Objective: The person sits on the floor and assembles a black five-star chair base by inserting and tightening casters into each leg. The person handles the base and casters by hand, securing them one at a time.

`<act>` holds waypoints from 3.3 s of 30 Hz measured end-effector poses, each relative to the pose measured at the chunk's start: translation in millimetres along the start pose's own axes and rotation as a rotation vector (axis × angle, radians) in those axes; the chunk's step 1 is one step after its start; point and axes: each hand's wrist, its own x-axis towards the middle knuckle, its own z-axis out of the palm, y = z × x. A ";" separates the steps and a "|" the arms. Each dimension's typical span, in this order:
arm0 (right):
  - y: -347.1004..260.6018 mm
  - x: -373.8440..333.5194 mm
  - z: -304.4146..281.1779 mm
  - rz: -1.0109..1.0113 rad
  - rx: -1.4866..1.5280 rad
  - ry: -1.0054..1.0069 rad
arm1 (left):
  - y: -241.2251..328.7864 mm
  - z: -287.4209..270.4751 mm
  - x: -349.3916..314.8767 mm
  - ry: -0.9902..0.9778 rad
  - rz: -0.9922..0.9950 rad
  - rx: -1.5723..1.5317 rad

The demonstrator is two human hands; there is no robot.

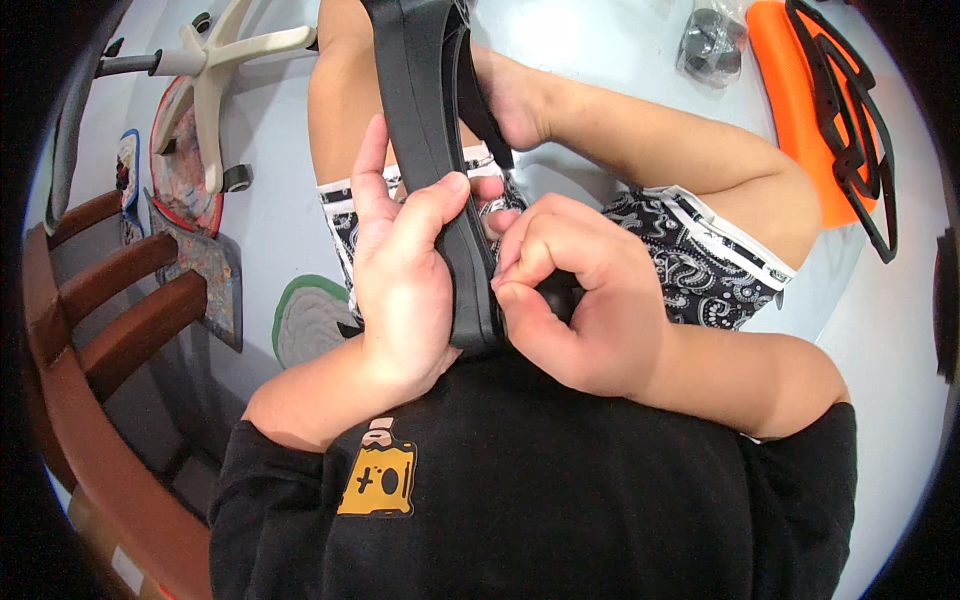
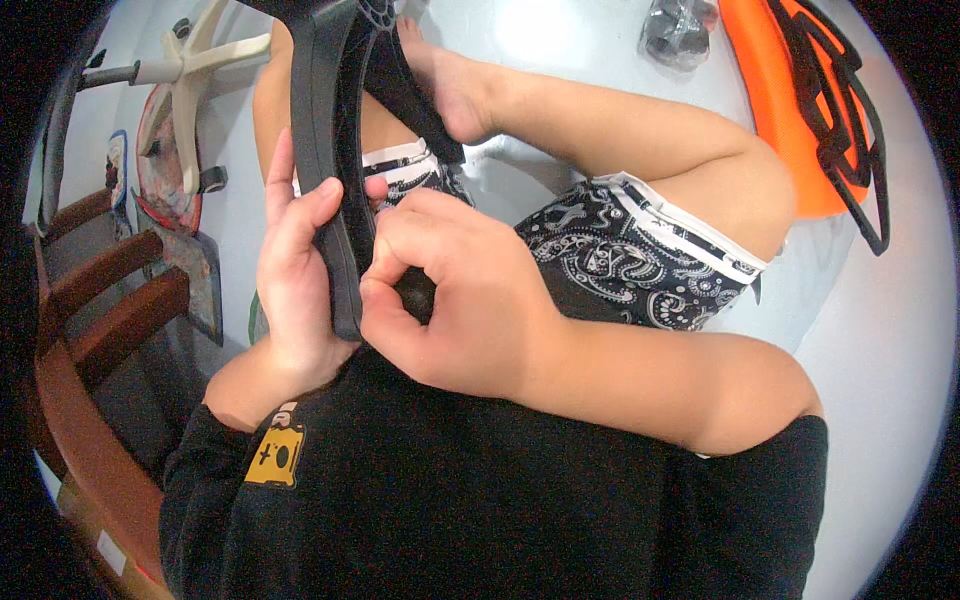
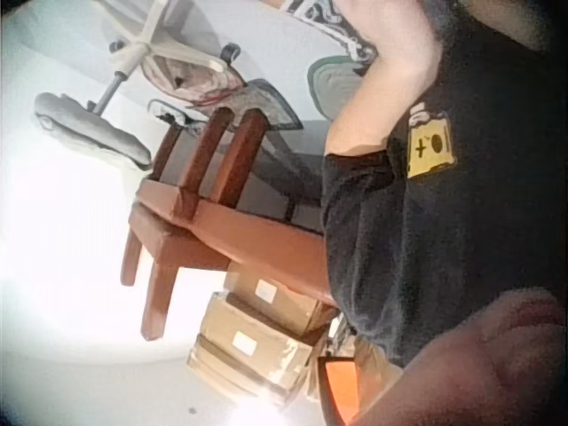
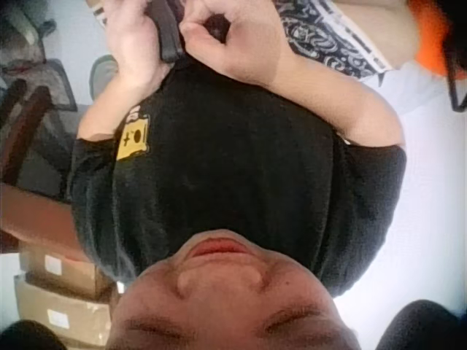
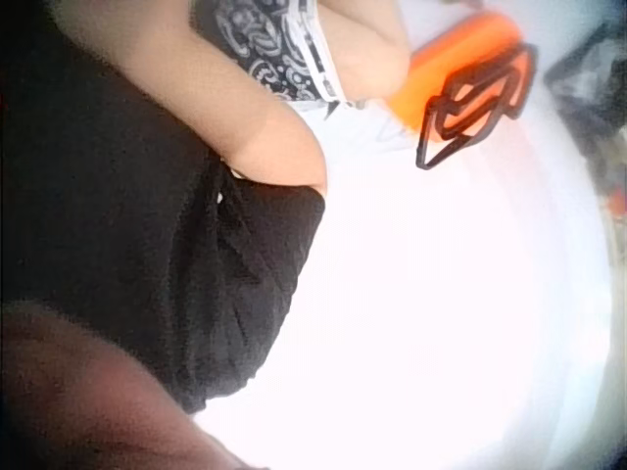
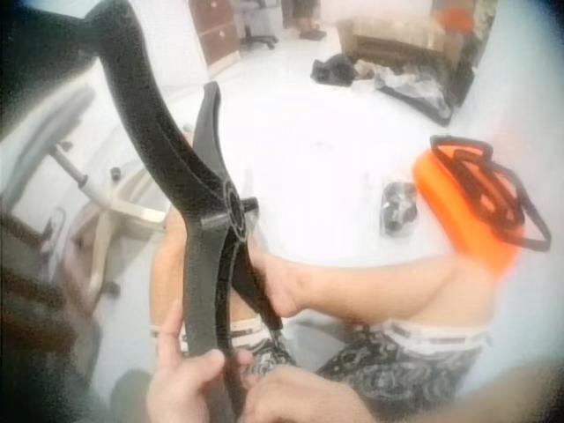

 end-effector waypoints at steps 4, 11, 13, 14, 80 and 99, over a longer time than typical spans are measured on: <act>2.7 -3.7 3.8 0.038 0.019 0.067 | -0.8 0.1 -0.8 0.007 -0.042 -0.040; 91.1 60.5 -114.2 0.090 -0.155 0.322 | 14.6 -12.3 9.9 -0.078 -0.064 0.196; 130.0 87.3 -188.1 0.182 -0.712 0.454 | 14.9 -7.9 13.4 -0.058 -0.046 0.212; 153.3 94.8 -222.5 0.420 -0.849 0.520 | 18.8 -6.3 15.6 -0.055 -0.049 0.241; 129.3 108.6 -290.7 0.801 -1.345 -0.362 | 88.1 -89.4 112.9 0.034 0.319 0.852; 86.4 82.9 -154.1 0.162 0.186 0.265 | 175.3 61.7 132.8 -0.450 1.141 0.110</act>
